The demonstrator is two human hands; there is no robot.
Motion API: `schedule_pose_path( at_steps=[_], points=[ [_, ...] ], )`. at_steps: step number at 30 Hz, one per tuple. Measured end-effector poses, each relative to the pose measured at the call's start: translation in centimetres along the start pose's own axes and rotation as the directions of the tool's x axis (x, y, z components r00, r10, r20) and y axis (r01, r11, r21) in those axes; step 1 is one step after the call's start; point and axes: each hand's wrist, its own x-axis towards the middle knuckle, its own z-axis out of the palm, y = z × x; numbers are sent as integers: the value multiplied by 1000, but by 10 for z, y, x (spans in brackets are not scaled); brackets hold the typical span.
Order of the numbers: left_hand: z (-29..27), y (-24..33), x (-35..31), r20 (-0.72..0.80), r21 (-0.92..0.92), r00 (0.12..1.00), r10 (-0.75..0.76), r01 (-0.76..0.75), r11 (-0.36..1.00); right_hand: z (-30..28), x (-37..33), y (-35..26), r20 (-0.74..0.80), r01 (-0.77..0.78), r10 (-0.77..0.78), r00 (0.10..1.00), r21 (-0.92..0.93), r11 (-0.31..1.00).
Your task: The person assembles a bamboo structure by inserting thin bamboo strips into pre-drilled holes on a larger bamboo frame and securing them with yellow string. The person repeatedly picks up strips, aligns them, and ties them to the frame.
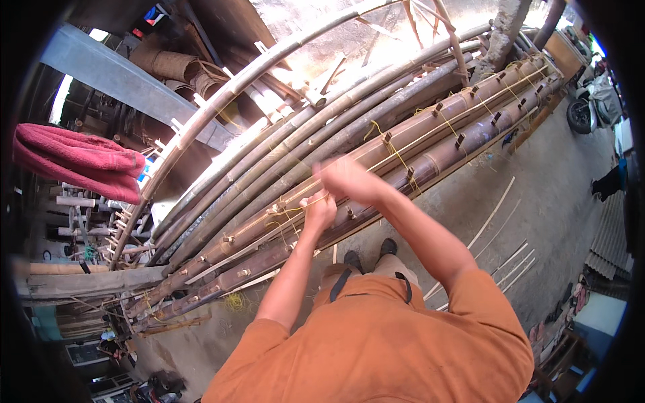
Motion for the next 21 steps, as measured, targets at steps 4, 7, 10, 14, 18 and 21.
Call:
schedule_pose_path(
  at_steps=[4,7,10,14,18,21],
  points=[
    [1,14,2,-39,-54,999,35,-37,998,15,-94,125,209,146,37,977,-790,595],
    [-19,33,38,-40,-468,999,12,-29,883,35,-92,100,73,1,53,996,-600,800],
    [-45,51,109,-198,-583,979,43,-153,798,29,-96,123,6,34,-42,999,-725,688],
    [12,-54,144,-350,28,935,66,-60,998,60,-90,117,182,145,47,982,-891,429],
    [-37,-45,114,-336,-260,925,177,-272,926,122,-99,137,100,24,56,993,-657,753],
    [-136,-32,39,393,-95,918,-60,105,990,162,-94,143,118,-442,426,897,241,864]
  ],
)
